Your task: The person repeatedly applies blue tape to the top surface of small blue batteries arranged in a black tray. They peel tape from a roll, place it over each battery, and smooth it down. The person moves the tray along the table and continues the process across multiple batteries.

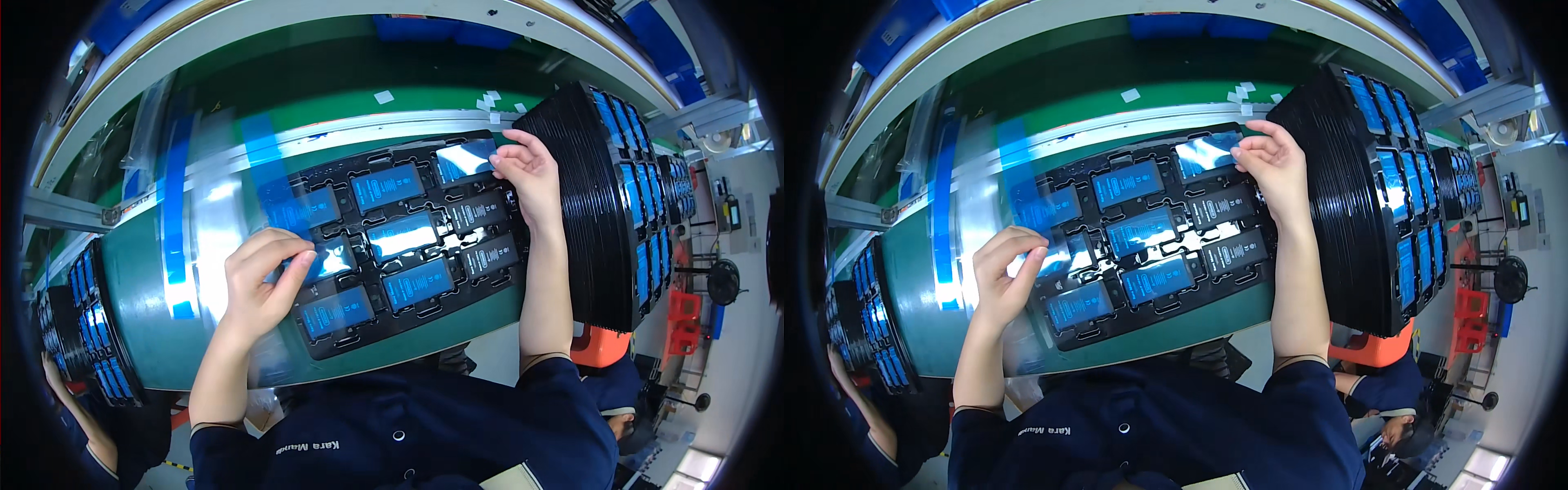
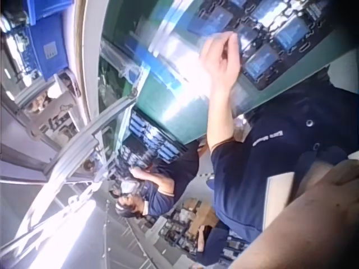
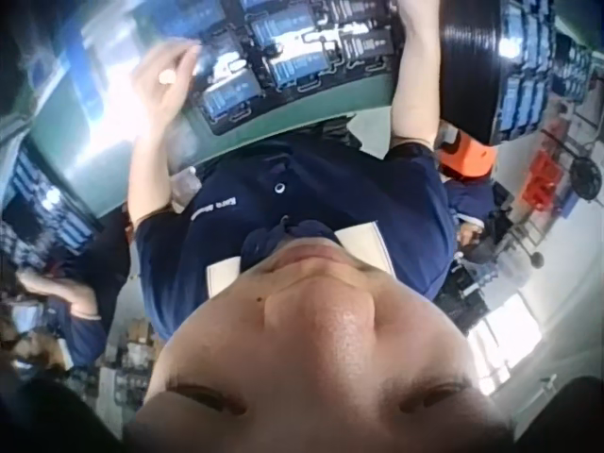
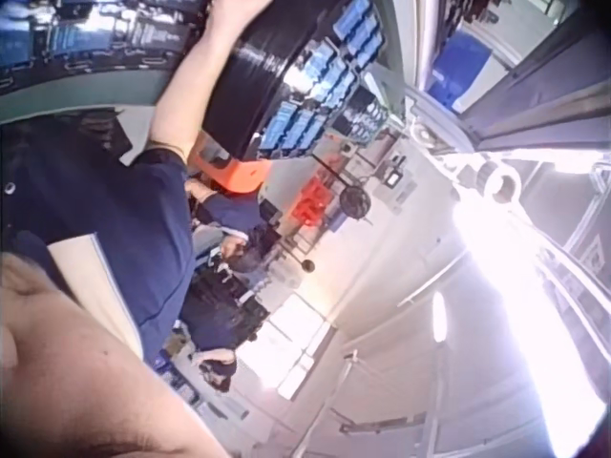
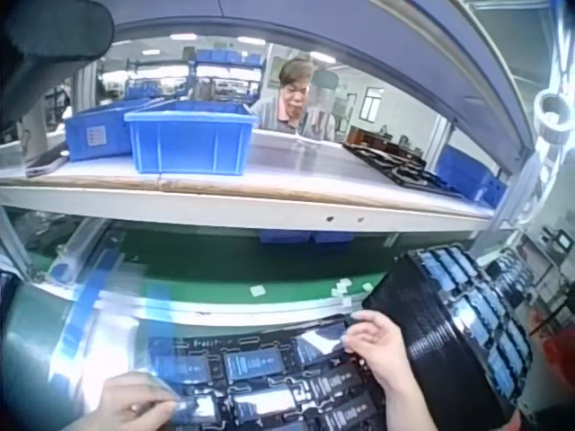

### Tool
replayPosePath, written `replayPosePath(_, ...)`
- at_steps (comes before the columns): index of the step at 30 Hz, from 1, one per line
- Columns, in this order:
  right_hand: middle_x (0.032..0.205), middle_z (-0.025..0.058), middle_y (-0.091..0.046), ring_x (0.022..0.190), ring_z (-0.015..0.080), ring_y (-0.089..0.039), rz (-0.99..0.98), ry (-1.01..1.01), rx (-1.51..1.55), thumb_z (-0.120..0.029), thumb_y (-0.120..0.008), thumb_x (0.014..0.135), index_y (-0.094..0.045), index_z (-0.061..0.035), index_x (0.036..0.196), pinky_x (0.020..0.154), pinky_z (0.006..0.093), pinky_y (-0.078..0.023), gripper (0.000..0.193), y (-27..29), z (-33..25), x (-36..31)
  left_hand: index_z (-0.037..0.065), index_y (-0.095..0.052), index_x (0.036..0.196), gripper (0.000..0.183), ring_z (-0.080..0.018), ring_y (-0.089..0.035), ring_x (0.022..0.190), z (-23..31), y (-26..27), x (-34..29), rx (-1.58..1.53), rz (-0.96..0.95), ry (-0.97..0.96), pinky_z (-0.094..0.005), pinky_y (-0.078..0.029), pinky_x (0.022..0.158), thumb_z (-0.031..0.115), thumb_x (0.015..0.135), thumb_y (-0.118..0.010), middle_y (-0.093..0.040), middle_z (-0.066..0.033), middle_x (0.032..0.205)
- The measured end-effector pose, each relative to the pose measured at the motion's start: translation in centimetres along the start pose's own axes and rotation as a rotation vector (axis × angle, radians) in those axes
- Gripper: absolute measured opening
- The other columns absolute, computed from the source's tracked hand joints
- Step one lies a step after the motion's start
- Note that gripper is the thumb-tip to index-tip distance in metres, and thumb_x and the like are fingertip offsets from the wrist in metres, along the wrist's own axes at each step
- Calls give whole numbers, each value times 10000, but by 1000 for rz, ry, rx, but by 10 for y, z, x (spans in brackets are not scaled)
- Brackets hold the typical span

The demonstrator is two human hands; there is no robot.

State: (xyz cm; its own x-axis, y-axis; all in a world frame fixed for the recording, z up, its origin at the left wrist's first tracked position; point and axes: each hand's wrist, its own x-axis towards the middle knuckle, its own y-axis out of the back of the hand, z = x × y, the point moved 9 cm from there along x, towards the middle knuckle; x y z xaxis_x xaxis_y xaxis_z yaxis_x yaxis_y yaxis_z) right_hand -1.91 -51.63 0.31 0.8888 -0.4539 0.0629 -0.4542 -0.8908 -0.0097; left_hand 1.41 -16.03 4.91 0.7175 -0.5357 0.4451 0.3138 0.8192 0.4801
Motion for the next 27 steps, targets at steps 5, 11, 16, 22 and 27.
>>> replayPosePath(5, 844, 64, -646, 723, 108, -619, 32, -87, 45, 42, -691, 774, -612, 30, 1020, 657, 214, -516, 259, 16, 16, 1, -17, -663, 866, 163, -246, -630, 803, 7, -5, 6, 88, 30, -28, -298, -493, 687, -88, 719, -668, -632, -137, 871)
replayPosePath(11, 856, 65, -645, 723, 100, -612, -43, -58, 82, 16, -704, 774, -617, 35, 1016, 664, 214, -500, 258, 8, 17, 5, 44, -613, 1043, 310, -330, -424, 1303, -6, -3, -3, 266, 65, 11, -279, -467, 797, -86, 762, -627, -410, -157, 1402)
replayPosePath(16, 847, 44, -648, 721, 77, -606, -18, -65, 17, -8, -710, 776, -628, 16, 1004, 650, 198, -487, 243, 8, 18, 3, 52, -616, 1052, 319, -342, -388, 1330, -10, -4, -3, 324, 54, 11, -228, -478, 702, -96, 770, -617, -349, -163, 1452)
replayPosePath(22, 856, 39, -667, 736, 69, -613, -25, -70, -49, -7, -709, 773, -648, 2, 1002, 628, 187, -466, 237, 11, 17, 2, 39, -623, 1045, 331, -370, -388, 1325, -9, -6, 2, 297, 36, 20, -331, -454, 905, -102, 746, -632, -352, -193, 1443)
replayPosePath(27, 847, 49, -676, 731, 73, -618, -18, -73, -82, 0, -710, 771, -651, 3, 999, 628, 189, -467, 236, 7, 18, 2, 34, -633, 1018, 313, -389, -377, 1326, -8, -4, 0, 285, 26, 27, -419, -359, 1035, -96, 733, -637, -358, -204, 1435)
